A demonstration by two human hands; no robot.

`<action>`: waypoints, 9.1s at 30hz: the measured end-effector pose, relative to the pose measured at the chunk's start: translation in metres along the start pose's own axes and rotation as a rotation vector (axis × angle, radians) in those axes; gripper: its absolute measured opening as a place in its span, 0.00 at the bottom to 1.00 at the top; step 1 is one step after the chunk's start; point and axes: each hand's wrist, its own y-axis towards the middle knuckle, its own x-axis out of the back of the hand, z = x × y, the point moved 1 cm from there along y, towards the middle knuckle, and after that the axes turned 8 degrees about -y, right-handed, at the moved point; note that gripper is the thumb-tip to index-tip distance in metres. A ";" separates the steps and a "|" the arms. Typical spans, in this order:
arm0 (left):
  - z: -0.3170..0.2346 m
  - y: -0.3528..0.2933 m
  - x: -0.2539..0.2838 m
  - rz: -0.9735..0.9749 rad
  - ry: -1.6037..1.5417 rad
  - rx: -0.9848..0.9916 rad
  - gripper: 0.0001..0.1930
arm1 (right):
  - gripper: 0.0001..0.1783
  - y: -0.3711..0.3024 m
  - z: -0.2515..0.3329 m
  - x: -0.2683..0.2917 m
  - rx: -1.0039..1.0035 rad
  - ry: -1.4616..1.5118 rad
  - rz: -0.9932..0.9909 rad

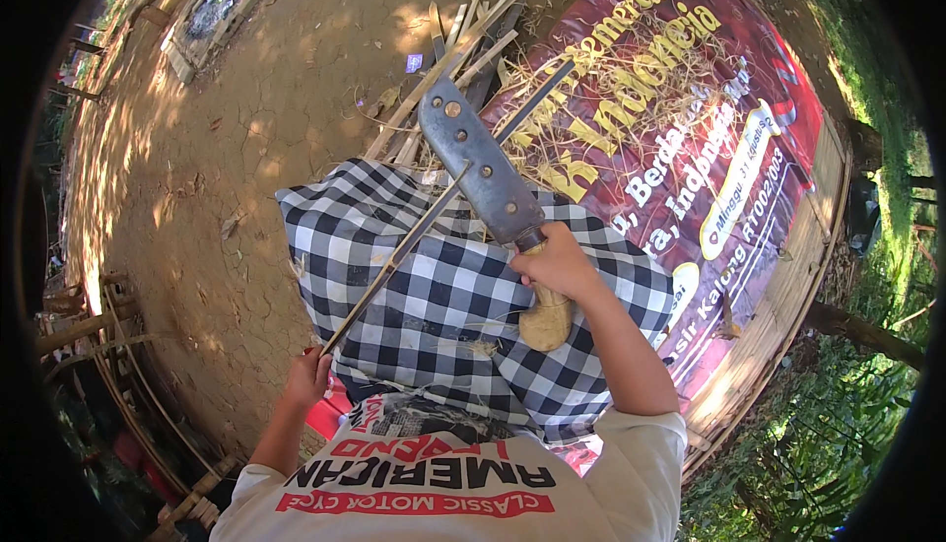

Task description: The person uses a cleaver to shave and smooth the surface of a long, thin piece of wood by sliding the blade along its length.

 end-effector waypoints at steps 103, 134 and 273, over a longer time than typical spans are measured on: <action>0.064 0.031 -0.001 0.136 -0.454 0.170 0.27 | 0.08 -0.028 0.009 0.053 0.075 -0.022 -0.512; 0.053 0.031 0.001 0.117 -0.398 0.131 0.30 | 0.09 -0.018 0.002 0.072 0.094 0.034 -0.376; -0.025 0.002 -0.018 -0.343 0.232 -0.050 0.15 | 0.14 0.004 0.030 -0.058 0.884 -0.976 -0.529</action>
